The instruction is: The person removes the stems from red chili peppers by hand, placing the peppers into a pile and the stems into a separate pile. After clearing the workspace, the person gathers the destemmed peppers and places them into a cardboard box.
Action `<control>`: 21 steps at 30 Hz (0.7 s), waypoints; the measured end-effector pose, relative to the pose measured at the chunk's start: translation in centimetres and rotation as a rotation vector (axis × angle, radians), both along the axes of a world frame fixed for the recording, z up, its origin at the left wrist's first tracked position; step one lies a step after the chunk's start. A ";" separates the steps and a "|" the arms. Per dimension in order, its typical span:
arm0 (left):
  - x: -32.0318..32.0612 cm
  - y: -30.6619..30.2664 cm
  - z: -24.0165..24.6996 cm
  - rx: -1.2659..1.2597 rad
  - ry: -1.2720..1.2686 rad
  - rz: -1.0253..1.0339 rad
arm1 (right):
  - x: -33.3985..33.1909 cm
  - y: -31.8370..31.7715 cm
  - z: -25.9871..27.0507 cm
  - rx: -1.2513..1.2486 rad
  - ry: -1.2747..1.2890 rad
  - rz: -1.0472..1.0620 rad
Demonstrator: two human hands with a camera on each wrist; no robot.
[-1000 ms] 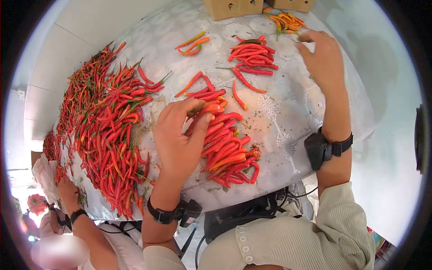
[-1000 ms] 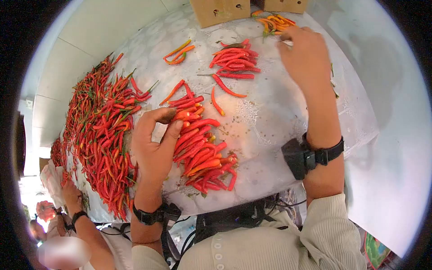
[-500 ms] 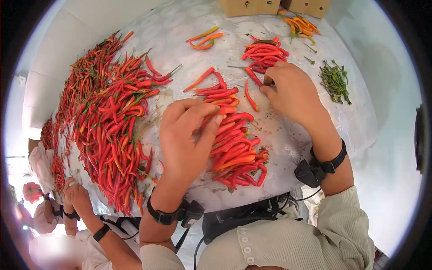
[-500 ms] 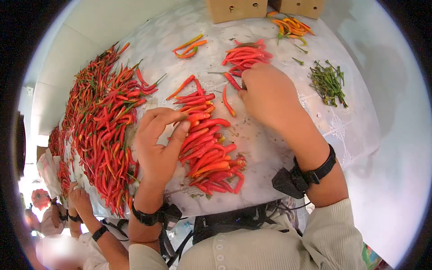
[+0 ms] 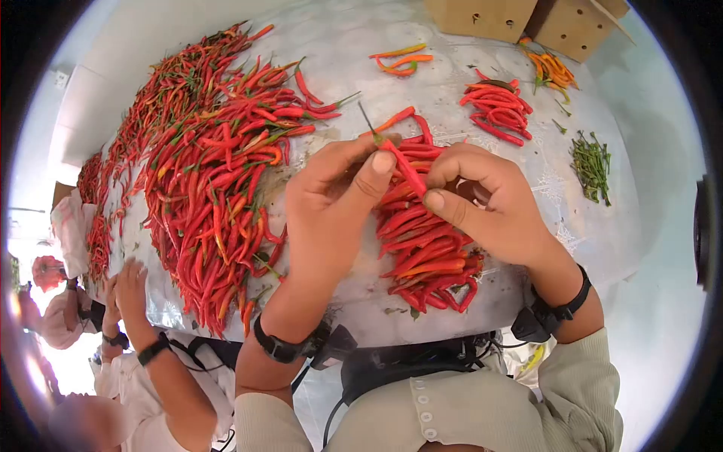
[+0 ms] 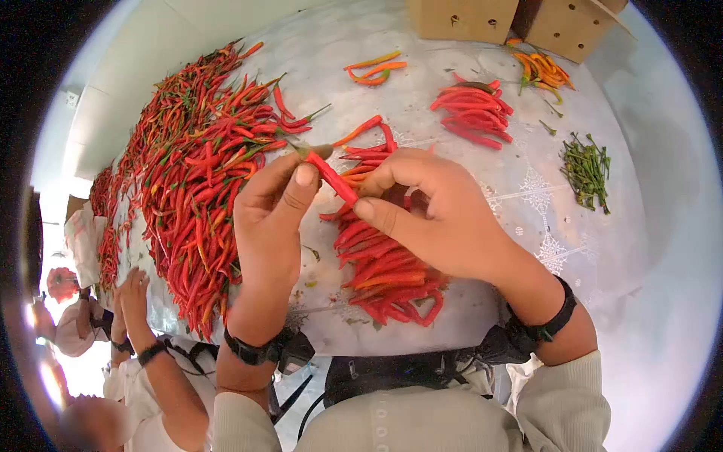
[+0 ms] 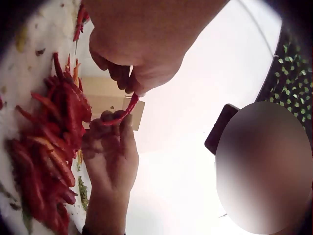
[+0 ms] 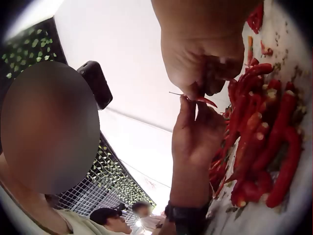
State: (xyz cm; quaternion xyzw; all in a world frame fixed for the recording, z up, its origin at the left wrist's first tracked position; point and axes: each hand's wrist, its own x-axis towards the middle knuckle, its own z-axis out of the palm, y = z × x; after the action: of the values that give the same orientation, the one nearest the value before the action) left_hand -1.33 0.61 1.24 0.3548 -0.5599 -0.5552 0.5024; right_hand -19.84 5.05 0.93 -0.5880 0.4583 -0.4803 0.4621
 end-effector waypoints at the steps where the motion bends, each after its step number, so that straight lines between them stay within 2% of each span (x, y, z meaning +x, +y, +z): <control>1: 0.1 0.0 0.0 0.062 0.068 -0.033 | -0.1 0.1 0.4 -0.040 0.079 -0.001; 5: 0.4 -0.2 0.2 0.238 0.291 -0.203 | -0.4 0.0 0.0 -0.212 0.210 0.081; 6: 0.4 -0.3 0.3 0.266 0.334 -0.253 | -0.4 0.1 0.0 -0.193 0.164 0.044; 11: 1.2 -0.5 0.4 0.418 0.259 -0.441 | -0.2 0.1 0.3 -0.149 -0.153 -0.069; 15: 0.5 0.0 -0.1 0.355 0.194 -0.425 | -0.2 0.2 0.5 -0.207 -0.122 -0.096; 18: 0.3 0.3 0.2 0.193 0.017 -0.383 | -0.9 -0.1 0.4 -0.491 0.300 -0.117; 21: 0.1 0.5 -0.2 0.018 -0.075 -0.301 | -0.3 0.0 0.8 -0.570 0.395 -0.239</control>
State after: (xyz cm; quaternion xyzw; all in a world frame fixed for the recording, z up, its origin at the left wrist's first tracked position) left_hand -1.23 1.06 1.01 0.2918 -0.6201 -0.6155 0.3893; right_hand -20.16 5.07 1.68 -0.7169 0.4518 -0.5165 0.1230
